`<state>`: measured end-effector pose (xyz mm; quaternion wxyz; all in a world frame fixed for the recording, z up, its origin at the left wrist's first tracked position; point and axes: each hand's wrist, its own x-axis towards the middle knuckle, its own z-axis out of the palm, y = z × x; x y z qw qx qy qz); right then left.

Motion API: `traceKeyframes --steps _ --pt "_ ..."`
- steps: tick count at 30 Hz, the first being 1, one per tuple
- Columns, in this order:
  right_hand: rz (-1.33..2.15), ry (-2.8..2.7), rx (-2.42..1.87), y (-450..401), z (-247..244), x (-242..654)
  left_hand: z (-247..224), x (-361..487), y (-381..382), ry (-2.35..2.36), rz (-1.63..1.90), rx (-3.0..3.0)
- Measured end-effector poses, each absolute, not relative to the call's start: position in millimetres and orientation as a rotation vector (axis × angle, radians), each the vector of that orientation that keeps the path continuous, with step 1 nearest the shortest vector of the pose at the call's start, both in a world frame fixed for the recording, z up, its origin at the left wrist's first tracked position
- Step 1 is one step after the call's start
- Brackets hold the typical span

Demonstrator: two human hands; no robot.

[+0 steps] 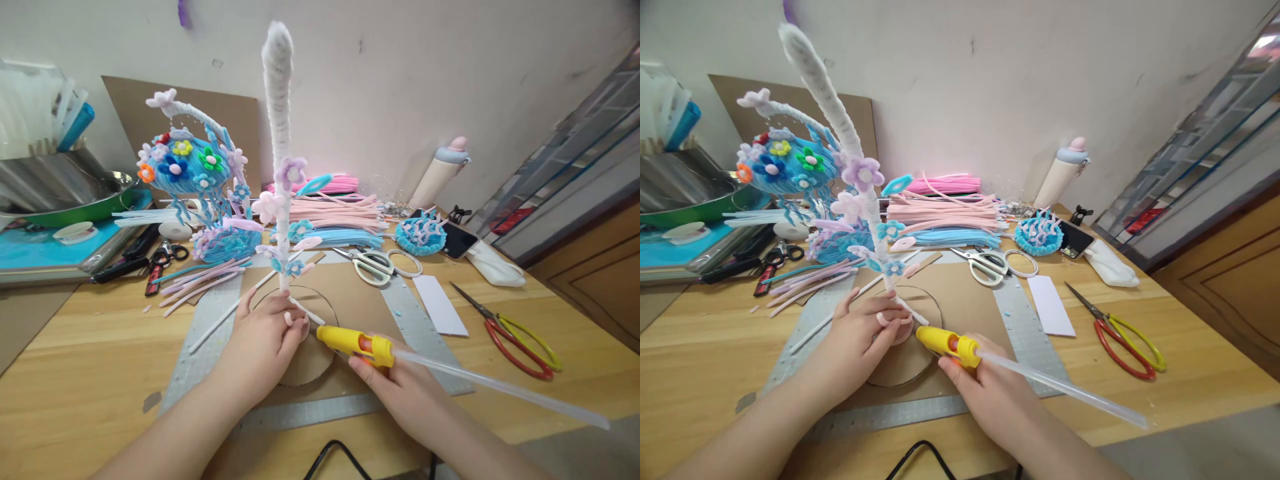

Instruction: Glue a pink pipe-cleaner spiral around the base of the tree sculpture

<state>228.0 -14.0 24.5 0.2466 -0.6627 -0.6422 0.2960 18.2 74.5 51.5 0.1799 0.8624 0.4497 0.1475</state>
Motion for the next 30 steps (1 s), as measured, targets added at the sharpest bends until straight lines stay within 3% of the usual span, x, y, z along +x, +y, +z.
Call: traceKeyframes --steps 30 --pt "0.809 -1.909 -1.74 -22.4 33.2 202.2 58.4 12.1 73.2 1.211 0.45 2.404"
